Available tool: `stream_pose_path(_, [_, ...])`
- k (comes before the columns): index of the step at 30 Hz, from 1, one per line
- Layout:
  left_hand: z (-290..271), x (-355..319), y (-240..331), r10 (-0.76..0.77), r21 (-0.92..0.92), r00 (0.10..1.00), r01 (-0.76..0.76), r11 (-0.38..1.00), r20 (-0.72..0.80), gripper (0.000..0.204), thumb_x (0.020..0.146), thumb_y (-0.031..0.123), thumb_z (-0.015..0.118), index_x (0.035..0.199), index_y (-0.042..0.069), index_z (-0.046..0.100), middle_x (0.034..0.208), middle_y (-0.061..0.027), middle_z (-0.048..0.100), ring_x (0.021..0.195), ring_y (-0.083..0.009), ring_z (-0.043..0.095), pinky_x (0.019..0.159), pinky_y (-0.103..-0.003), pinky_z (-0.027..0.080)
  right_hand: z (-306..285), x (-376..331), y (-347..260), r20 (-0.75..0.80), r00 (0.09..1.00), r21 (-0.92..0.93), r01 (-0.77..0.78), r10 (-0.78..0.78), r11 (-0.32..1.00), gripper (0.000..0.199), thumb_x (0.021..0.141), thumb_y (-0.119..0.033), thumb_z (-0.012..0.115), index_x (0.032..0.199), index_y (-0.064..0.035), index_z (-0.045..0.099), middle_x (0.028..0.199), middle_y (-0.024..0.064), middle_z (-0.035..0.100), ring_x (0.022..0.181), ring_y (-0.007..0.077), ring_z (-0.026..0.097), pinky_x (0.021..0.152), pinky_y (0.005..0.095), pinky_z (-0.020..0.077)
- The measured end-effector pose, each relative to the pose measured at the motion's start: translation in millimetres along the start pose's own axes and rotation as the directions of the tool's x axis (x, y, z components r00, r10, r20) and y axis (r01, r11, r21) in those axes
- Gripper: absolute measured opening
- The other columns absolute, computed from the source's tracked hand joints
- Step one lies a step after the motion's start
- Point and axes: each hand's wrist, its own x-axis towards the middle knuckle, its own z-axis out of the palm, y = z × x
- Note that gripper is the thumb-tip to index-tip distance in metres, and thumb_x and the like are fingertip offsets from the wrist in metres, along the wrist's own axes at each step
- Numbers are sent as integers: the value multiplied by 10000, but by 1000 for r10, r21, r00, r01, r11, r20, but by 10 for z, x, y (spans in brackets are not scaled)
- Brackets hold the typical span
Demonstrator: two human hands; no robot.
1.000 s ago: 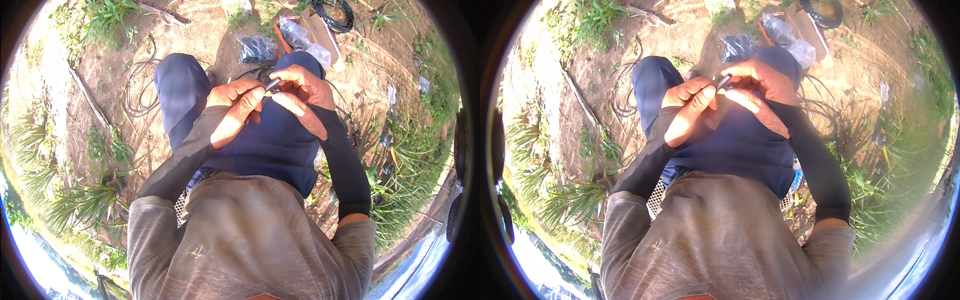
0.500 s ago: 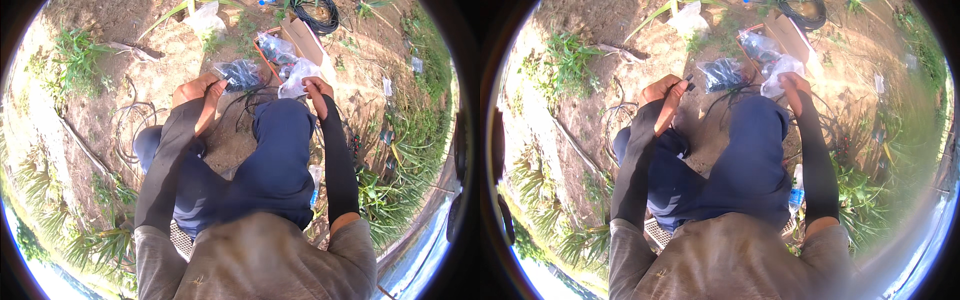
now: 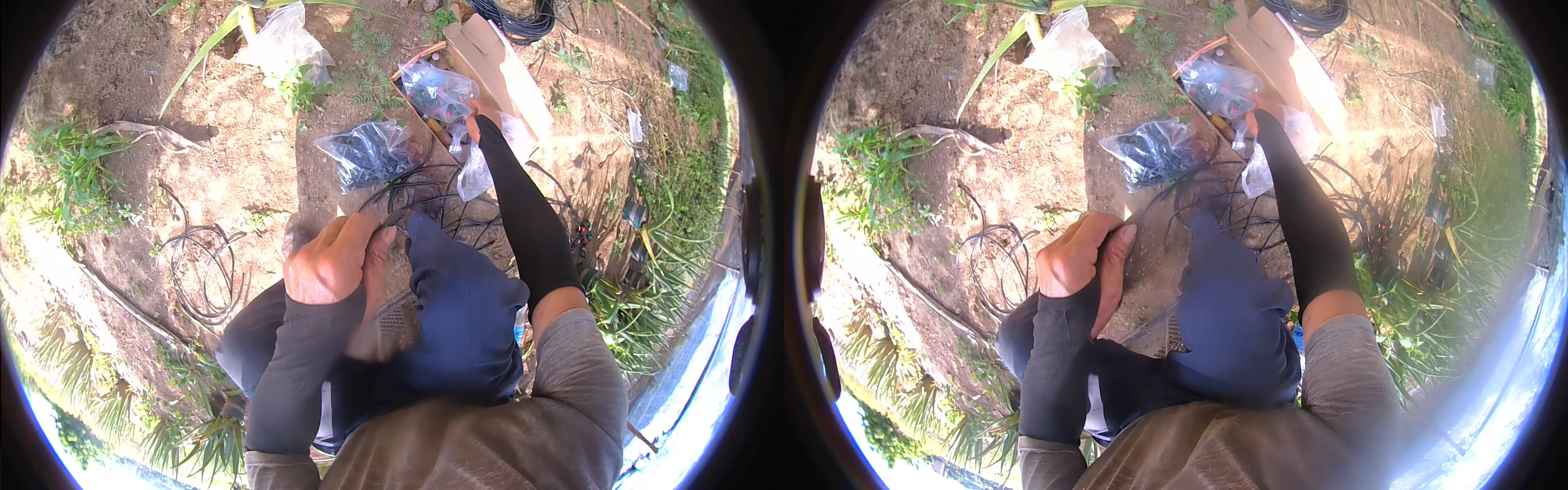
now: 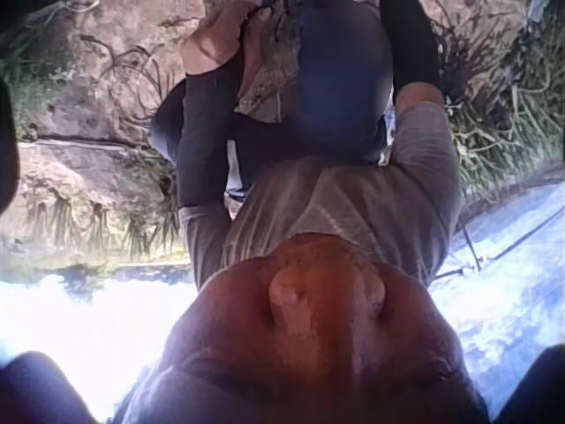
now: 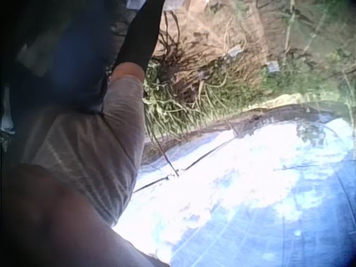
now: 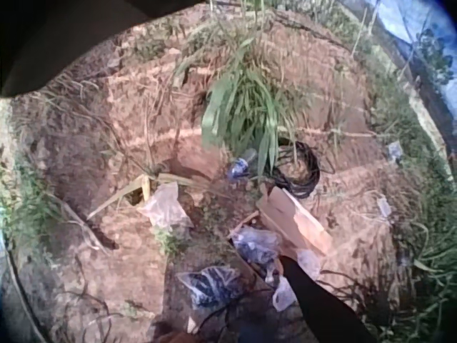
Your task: The person sits on a crate outdoors and repeatedly strips the ends of black irrigation tubing using pliers, then inserts the tubing into red and green plastic connectors. The person handles the tubing and connectors one at a time, placing the assembled pieces on the ground.
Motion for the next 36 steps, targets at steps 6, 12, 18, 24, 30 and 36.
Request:
stream_pose_path(6, [78,101,42,71,-21,997,-70,997,26,140,806,132,707,844,81,583,709,-85,575,594,-296,601,504,-382,466,174,180,89,9,1000,-75,-12,13,997,223,905,-112,503,1049,-125,673,857,133,683,800,300,658,737,379,515])
stream_pose_path(12, [105,147,105,79,-60,993,-74,995,87,141,775,92,708,837,55,587,691,-91,555,538,-280,580,474,-364,448,267,386,-66,17,980,-85,201,-200,976,203,863,-168,546,998,-114,689,916,159,678,854,342,650,783,418,507])
stream_pose_path(18, [135,178,113,82,-37,992,-79,996,96,163,752,90,717,854,50,596,669,-81,531,525,-263,572,462,-356,440,193,417,-179,382,922,-56,-35,54,998,285,894,-338,583,1093,-161,685,927,136,687,865,329,656,780,416,503])
stream_pose_path(24, [184,197,115,69,-30,990,-66,997,125,159,744,85,713,852,49,601,666,-81,527,524,-265,566,461,-356,435,338,281,-224,77,997,-1,-28,28,1000,317,843,-371,677,1099,-185,696,918,123,694,850,297,662,761,395,499])
stream_pose_path(30, [191,193,128,37,-35,988,-32,999,149,152,746,81,709,853,50,605,669,-84,534,535,-268,573,470,-360,439,272,58,-439,-113,990,84,95,-85,992,430,793,-314,749,1148,-94,648,992,138,682,891,304,653,810,397,496])
stream_pose_path(36, [186,184,150,34,-26,982,-29,999,184,163,746,78,713,862,58,599,670,-91,532,543,-289,570,480,-372,442,186,-46,-568,107,980,738,-192,170,647,393,892,-234,664,1220,-37,570,1073,127,661,948,207,647,746,337,533])
